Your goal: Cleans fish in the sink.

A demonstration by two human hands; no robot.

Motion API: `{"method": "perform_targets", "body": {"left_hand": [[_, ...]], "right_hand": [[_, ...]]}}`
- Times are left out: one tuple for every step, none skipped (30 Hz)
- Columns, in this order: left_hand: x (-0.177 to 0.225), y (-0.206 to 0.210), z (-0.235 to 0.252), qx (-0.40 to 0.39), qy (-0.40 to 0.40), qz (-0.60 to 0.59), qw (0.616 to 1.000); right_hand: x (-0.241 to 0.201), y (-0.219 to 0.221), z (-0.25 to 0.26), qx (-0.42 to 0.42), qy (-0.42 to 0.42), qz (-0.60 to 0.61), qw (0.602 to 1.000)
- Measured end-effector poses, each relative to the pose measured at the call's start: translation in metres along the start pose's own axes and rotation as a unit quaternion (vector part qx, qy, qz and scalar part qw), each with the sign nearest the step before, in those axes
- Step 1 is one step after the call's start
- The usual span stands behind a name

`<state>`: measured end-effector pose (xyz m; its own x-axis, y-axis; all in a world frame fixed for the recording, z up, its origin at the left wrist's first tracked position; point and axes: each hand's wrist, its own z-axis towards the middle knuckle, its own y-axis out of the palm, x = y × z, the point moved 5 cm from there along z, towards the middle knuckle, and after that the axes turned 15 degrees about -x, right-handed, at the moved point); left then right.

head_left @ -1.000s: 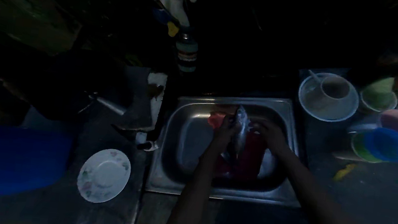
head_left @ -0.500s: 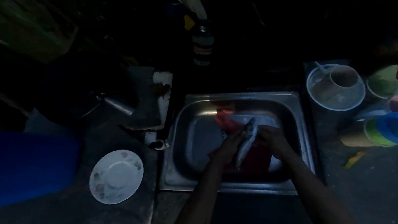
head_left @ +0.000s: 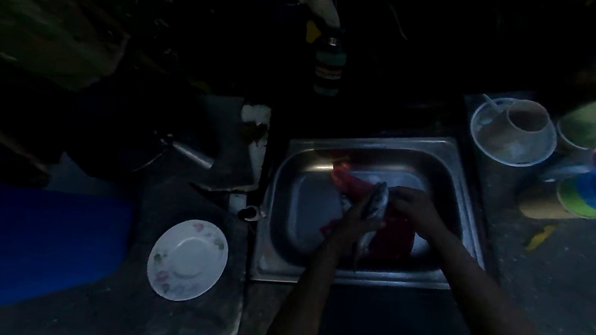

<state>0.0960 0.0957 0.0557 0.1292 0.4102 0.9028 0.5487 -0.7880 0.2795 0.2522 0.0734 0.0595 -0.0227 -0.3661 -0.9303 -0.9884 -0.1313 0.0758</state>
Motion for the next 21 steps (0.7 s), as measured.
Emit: {"method": "perform_targets", "body": {"left_hand": [[0.001,0.002,-0.002,-0.006,-0.002,-0.013,1.0],[0.002,0.003,-0.003,-0.006,-0.004,-0.029,1.0],[0.002,0.003,-0.004,0.001,-0.007,-0.045,0.999],[0.003,0.004,-0.004,0.014,-0.01,-0.061,0.998],[0.004,0.004,-0.005,0.019,-0.01,-0.077,0.997],[0.002,0.003,-0.004,0.019,-0.002,-0.094,0.995],[-0.001,0.002,-0.003,0.013,0.008,-0.107,0.994],[-0.003,0.002,-0.003,0.007,0.014,-0.111,0.994],[-0.004,0.002,-0.003,0.003,0.014,-0.106,0.994],[-0.004,0.001,-0.003,0.001,0.013,-0.095,0.995],[-0.003,0.001,-0.003,0.002,0.01,-0.081,0.997],[-0.003,0.001,-0.003,0.002,0.01,-0.071,0.997],[-0.003,0.001,-0.003,0.003,0.01,-0.065,0.998],[-0.002,0.002,-0.003,0.006,0.011,-0.062,0.998],[-0.001,0.002,-0.003,0.008,0.011,-0.058,0.998],[-0.001,0.003,-0.003,0.008,0.011,-0.051,0.999],[-0.003,0.002,-0.002,0.01,0.01,-0.045,0.999],[-0.004,0.002,-0.001,0.01,0.005,-0.038,0.999],[-0.005,0.001,-0.001,0.008,-0.002,-0.033,0.999],[-0.006,0.002,-0.001,0.007,-0.011,-0.031,0.999],[-0.006,0.004,-0.002,0.005,-0.02,-0.036,0.999]], "right_hand": [[0.001,0.0,0.001,0.012,-0.002,-0.011,1.0],[0.0,0.0,0.002,0.018,-0.006,-0.014,1.0],[-0.001,0.001,0.002,0.018,-0.011,-0.011,1.0],[-0.003,0.003,0.0,0.015,-0.013,-0.004,1.0],[-0.005,0.005,-0.001,0.009,-0.015,0.003,1.0],[-0.007,0.007,-0.002,0.005,-0.014,0.009,1.0],[-0.009,0.008,-0.003,0.0,-0.01,0.01,1.0],[-0.01,0.008,-0.003,-0.005,-0.009,0.006,1.0],[-0.01,0.008,-0.004,-0.012,-0.01,-0.003,1.0],[-0.01,0.008,-0.004,-0.018,-0.011,-0.012,1.0],[-0.011,0.008,-0.004,-0.024,-0.012,-0.022,0.999],[-0.011,0.008,-0.004,-0.028,-0.013,-0.027,0.999],[-0.012,0.009,-0.004,-0.03,-0.013,-0.029,0.999],[-0.013,0.009,-0.005,-0.029,-0.011,-0.03,0.999],[-0.014,0.008,-0.005,-0.027,-0.007,-0.032,0.999],[-0.015,0.007,-0.005,-0.026,-0.001,-0.038,0.999],[-0.016,0.007,-0.005,-0.027,0.008,-0.046,0.999],[-0.017,0.006,-0.005,-0.028,0.014,-0.057,0.998],[-0.017,0.006,-0.004,-0.026,0.021,-0.067,0.997],[-0.017,0.005,-0.003,-0.021,0.03,-0.077,0.996],[-0.017,0.005,-0.002,-0.013,0.038,-0.09,0.995]]}}
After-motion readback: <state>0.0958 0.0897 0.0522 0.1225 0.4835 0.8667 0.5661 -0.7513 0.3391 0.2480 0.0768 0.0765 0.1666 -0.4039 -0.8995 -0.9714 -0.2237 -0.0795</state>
